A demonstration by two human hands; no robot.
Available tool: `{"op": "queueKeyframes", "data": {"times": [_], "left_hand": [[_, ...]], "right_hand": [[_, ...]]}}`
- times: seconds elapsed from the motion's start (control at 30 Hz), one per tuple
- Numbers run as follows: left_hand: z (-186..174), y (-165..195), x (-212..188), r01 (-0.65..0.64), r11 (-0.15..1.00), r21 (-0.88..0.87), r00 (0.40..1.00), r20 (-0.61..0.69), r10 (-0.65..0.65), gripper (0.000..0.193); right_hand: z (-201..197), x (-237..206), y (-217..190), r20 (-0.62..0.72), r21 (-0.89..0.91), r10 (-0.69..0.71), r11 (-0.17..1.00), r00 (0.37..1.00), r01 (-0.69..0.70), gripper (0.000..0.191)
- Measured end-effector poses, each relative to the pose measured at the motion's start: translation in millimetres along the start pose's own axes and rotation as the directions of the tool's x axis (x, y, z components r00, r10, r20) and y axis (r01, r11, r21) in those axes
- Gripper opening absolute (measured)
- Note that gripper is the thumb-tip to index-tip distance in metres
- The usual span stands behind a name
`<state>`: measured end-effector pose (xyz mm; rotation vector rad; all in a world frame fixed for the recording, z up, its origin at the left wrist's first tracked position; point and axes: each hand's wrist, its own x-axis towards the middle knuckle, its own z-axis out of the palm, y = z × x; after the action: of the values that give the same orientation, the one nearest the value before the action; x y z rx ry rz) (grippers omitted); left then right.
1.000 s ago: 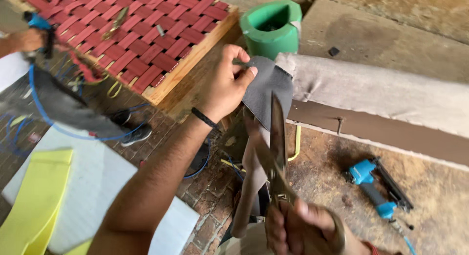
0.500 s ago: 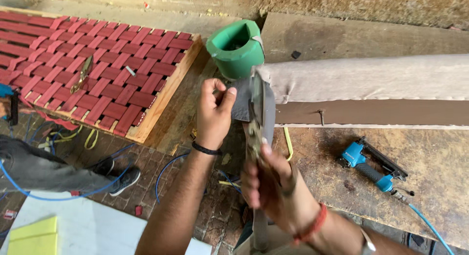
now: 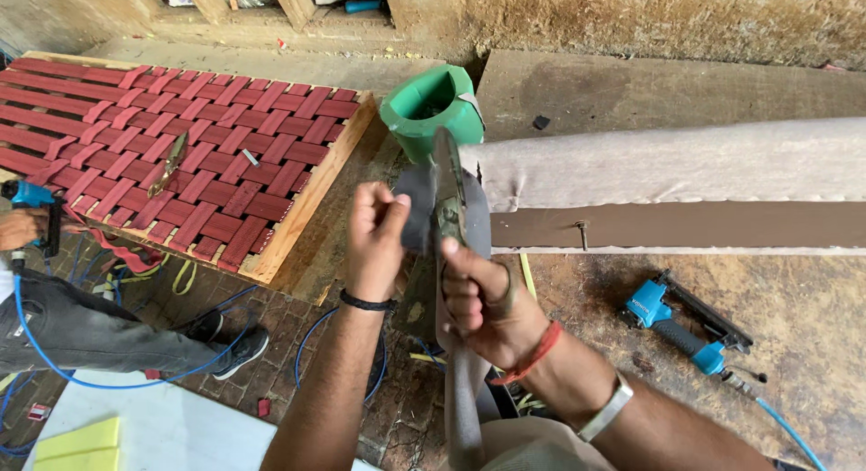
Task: The person stretches gray fabric over a long wooden furniture frame and secures it with a pneumatic nail gun, working along the rail. They cut excess fabric with shears, fold the fabric around a corner, and continue stapling the fabric taut along the frame edges.
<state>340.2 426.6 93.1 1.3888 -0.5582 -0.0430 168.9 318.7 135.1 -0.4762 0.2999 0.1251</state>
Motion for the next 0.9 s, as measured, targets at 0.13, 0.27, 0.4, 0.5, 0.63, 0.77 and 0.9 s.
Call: {"op": "queueKeyframes", "data": {"times": [0.13,0.27,0.4,0.5,0.63,0.77,0.9], "left_hand": [[-21.3,27.2,12.5,-0.121,0.964,0.238,0.975,-0.156,0.161,0.032],[-14.2,45.4,13.1,-0.367,0.483,0.795,0.856,0.086,0.510,0.047],[34.6,36.1,17.3,-0.527,0.577,0.623,0.849,0.413,0.330,0.030],[55.2,25.9,55.7,-0.617,0.412,0.671,0.777,0.601,0.185,0.028],[52.8,18.4,103.1,-0.558,0.386,0.735,0.785,0.618,-0.043,0.011],[50.2,20.0,121.4,-0.463,0.534,0.708,0.840,0.543,0.009,0.007],[50.7,27.2,125.3,-0.653,0.539,0.532,0.718,0.660,0.219,0.009]], "right_hand": [[-44.4,-21.7,-7.2,0.082,-0.251,-0.059,0.965,0.995,0.078,0.043],[-108.4,-39.5,-51.0,0.043,-0.914,-0.344,0.365,0.938,0.176,0.042],[-159.6,-38.0,-75.4,0.097,-0.955,-0.575,-0.284,0.813,-0.087,0.046],[-187.9,-27.1,-94.4,0.343,-0.818,-0.616,-0.568,0.709,-0.098,0.049],[-200.1,-17.4,-117.0,0.475,-0.727,-0.580,-0.683,0.661,-0.077,0.042],[-176.5,-13.3,-135.9,0.430,-0.602,-0.525,-0.773,0.734,-0.200,0.045],[-133.7,-11.3,-149.8,0.274,-0.592,-0.484,-0.766,0.831,-0.251,0.048]]}}
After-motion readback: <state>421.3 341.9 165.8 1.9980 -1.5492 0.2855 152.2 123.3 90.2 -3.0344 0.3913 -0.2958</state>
